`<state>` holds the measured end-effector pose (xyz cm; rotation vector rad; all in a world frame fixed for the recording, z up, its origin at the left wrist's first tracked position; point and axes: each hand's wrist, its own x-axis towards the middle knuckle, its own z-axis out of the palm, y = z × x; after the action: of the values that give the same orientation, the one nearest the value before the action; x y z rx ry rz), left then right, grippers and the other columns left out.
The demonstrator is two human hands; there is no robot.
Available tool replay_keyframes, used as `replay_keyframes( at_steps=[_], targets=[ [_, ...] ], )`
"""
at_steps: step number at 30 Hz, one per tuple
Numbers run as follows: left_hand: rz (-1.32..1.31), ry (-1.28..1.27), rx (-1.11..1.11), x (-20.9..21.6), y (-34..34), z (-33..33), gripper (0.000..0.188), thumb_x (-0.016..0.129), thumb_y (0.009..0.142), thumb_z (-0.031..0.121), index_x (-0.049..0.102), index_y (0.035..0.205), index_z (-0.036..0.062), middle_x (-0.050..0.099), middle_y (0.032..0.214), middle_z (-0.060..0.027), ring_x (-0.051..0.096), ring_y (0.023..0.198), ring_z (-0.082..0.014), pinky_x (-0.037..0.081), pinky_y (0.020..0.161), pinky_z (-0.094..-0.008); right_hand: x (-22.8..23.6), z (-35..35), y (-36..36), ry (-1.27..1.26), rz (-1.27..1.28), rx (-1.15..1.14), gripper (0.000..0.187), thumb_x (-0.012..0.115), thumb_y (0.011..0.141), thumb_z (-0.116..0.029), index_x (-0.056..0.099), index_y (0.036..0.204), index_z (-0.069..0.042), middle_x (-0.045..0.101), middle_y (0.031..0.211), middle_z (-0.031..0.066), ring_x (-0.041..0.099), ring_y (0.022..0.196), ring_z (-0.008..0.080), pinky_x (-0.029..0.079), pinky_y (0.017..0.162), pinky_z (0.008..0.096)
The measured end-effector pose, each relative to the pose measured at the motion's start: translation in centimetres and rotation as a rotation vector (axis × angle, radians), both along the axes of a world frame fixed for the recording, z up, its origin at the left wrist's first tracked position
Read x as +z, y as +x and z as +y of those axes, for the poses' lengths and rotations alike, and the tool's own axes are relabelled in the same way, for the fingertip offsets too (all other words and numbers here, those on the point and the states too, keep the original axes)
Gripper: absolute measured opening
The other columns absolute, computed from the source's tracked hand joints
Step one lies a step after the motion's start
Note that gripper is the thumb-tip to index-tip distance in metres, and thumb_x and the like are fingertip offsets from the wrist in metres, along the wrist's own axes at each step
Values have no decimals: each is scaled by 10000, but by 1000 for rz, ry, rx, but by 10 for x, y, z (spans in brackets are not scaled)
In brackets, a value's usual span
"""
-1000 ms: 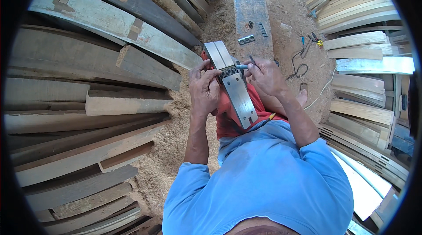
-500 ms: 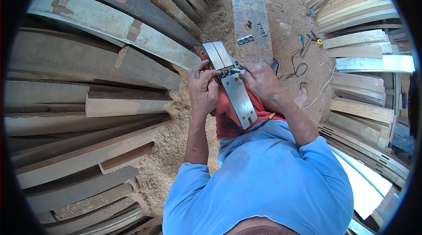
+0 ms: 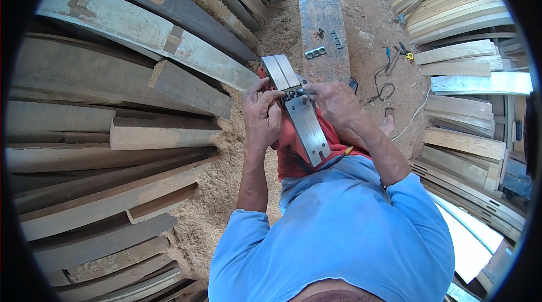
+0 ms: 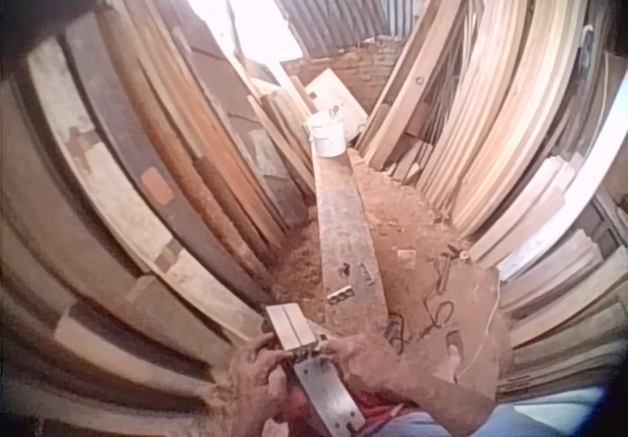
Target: The person loosens and tightens screws on the base of a power planer using a screwdriver. They handle a small metal strip to check the alignment of the blades before finishing the adjustments.
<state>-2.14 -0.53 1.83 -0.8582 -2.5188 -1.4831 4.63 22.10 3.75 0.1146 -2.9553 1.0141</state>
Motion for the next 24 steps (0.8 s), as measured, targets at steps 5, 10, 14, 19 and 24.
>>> replay_keyframes(
  at_steps=[5, 10, 14, 19, 24],
  targets=[
    [14, -22, -10, 1, 2, 2, 312, 594, 793, 8, 778, 1040, 63, 609, 1366, -256, 546, 1276, -415, 435, 1105, -504, -5, 1, -4, -202, -144, -80, 260, 589, 1012, -105, 713, 1217, -3, 752, 902, 196, 737, 833, 355, 566, 814, 462],
    [40, -57, -17, 6, 2, 0, 282, 598, 782, 28, 778, 996, 69, 601, 1379, -253, 532, 1259, -416, 427, 1100, -517, 2, 0, 5, -304, 182, -214, 298, 591, 997, -150, 721, 1244, -46, 747, 906, 206, 689, 904, 441, 540, 852, 518],
    [41, -110, -11, 9, 5, 0, 239, 603, 778, 37, 769, 945, 72, 599, 1382, -249, 521, 1256, -414, 420, 1090, -518, 17, -4, 23, -321, 240, -260, 418, 584, 990, -117, 665, 1397, -59, 753, 956, 197, 665, 899, 408, 532, 896, 478],
    [44, -116, -23, 9, 4, 1, 222, 606, 786, 44, 771, 930, 78, 590, 1394, -243, 509, 1274, -409, 410, 1093, -510, -5, -4, 30, -354, 21, -185, 484, 575, 984, -42, 616, 1466, -58, 743, 981, 164, 697, 864, 305, 561, 845, 416],
    [-9, -13, 18, 9, 9, 1, 275, 561, 864, 54, 747, 1066, 46, 577, 1403, -265, 503, 1355, -382, 403, 1131, -501, -2, -18, 20, -252, 135, -123, 533, 578, 924, -7, 632, 1447, -92, 726, 1038, 177, 689, 952, 369, 544, 870, 465]
  ],
)
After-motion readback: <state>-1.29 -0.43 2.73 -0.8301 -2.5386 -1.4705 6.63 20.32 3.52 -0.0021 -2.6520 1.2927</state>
